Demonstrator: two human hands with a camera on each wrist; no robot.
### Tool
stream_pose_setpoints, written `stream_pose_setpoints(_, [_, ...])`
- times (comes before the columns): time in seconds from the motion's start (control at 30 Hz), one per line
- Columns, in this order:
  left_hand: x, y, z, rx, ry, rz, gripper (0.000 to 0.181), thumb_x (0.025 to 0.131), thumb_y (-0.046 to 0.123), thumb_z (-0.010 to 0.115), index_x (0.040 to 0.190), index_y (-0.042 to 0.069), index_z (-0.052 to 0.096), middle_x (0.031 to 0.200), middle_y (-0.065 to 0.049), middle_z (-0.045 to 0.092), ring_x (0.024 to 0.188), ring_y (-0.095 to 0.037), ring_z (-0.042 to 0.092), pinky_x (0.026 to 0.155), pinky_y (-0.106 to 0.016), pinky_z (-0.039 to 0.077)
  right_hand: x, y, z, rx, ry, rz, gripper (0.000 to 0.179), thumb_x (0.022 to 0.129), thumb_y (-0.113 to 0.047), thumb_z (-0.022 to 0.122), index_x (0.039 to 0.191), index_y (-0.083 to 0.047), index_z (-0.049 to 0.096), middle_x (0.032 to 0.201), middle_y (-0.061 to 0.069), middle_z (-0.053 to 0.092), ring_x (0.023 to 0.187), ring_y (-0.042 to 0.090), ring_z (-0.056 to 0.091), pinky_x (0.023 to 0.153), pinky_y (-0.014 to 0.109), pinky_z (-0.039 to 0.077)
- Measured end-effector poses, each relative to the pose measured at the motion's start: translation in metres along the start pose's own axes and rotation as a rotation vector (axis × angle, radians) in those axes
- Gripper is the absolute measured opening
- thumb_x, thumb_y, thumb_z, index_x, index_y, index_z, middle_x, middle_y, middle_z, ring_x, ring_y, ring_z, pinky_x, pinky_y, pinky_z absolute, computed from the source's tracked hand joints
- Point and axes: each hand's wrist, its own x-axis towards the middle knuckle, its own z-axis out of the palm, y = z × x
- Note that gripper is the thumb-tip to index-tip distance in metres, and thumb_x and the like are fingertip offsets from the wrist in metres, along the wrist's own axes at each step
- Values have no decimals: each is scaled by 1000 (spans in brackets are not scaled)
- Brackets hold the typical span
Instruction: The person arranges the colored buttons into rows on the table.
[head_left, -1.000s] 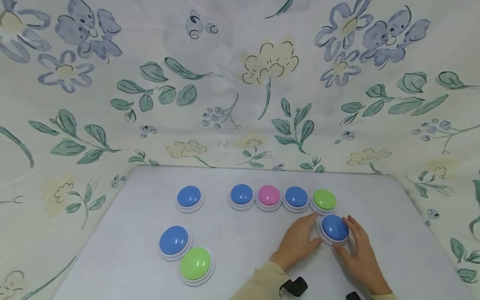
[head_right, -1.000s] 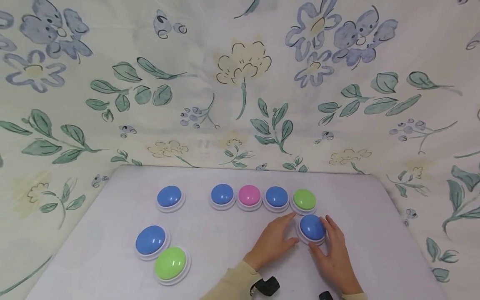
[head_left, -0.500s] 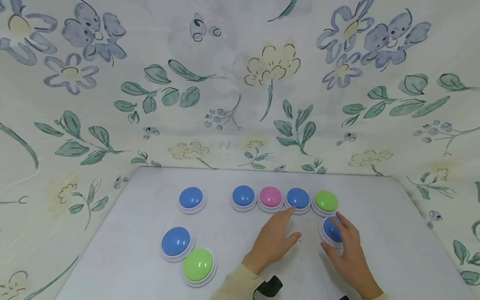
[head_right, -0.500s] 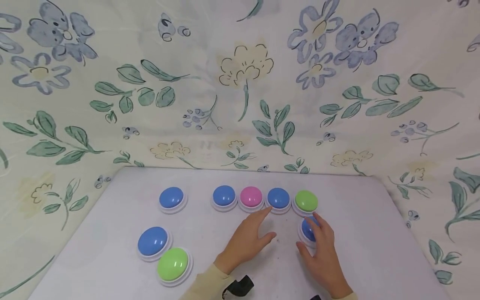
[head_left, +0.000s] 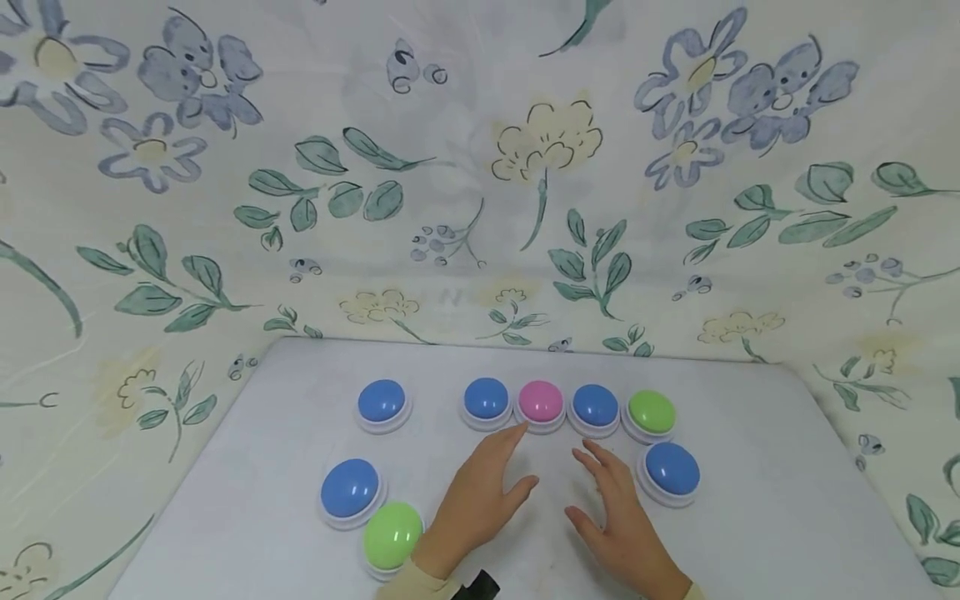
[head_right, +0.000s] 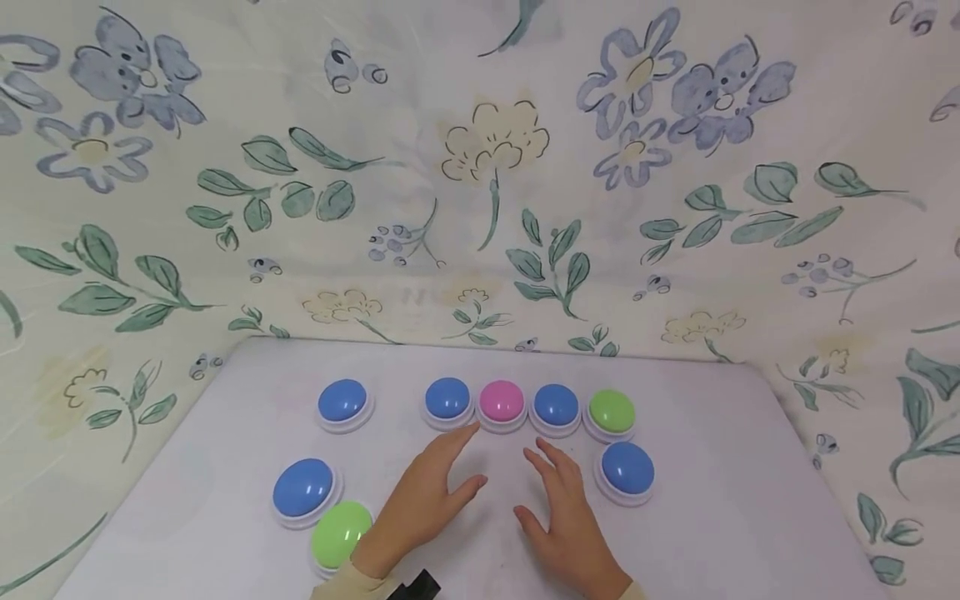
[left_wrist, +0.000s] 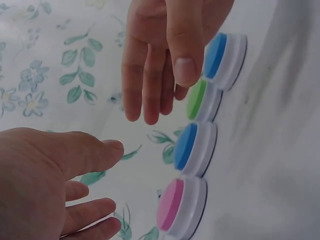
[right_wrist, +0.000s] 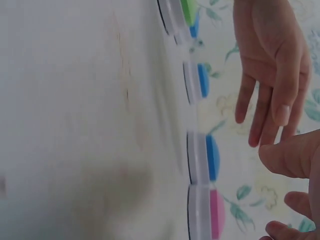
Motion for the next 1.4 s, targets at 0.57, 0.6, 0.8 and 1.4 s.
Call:
stream_pose_setpoints(0.57, [-64, -34, -37, 110, 92, -245, 69, 85, 25, 81, 146, 9, 51, 141, -9, 59, 131, -29, 55, 106, -48, 48, 13, -57, 43, 127, -319, 40, 69, 92, -19, 71, 151, -8, 39, 159, 9, 33, 142, 28, 36, 109, 54, 43])
stream_pose_setpoints(0.6, [-67, -36, -40, 111, 99, -256, 69, 85, 24, 82, 145, 8, 52, 140, -10, 59, 130, -31, 55, 106, -50, 48, 14, -60, 46, 123, -341, 42, 69, 92, -21, 71, 152, -9, 38, 159, 7, 32, 142, 27, 36, 109, 52, 43])
stream_pose_setpoints(0.8, [-90, -53, -58, 126, 122, -259, 70, 83, 23, 83, 142, 2, 53, 136, -16, 61, 124, -40, 57, 100, -59, 50, 19, -76, 63, 135, -414, -12, 70, 94, -25, 70, 153, -12, 36, 159, 7, 31, 141, 25, 37, 108, 45, 47])
stream_pose_setpoints(1.4, [-176, -157, -31, 259, 123, -306, 104, 76, 50, 84, 157, 14, 29, 141, -16, 51, 125, -47, 49, 92, -69, 47, 25, -112, 111, 178, -522, -142, 68, 94, -34, 68, 151, -10, 39, 155, 9, 35, 140, 24, 39, 103, 34, 51])
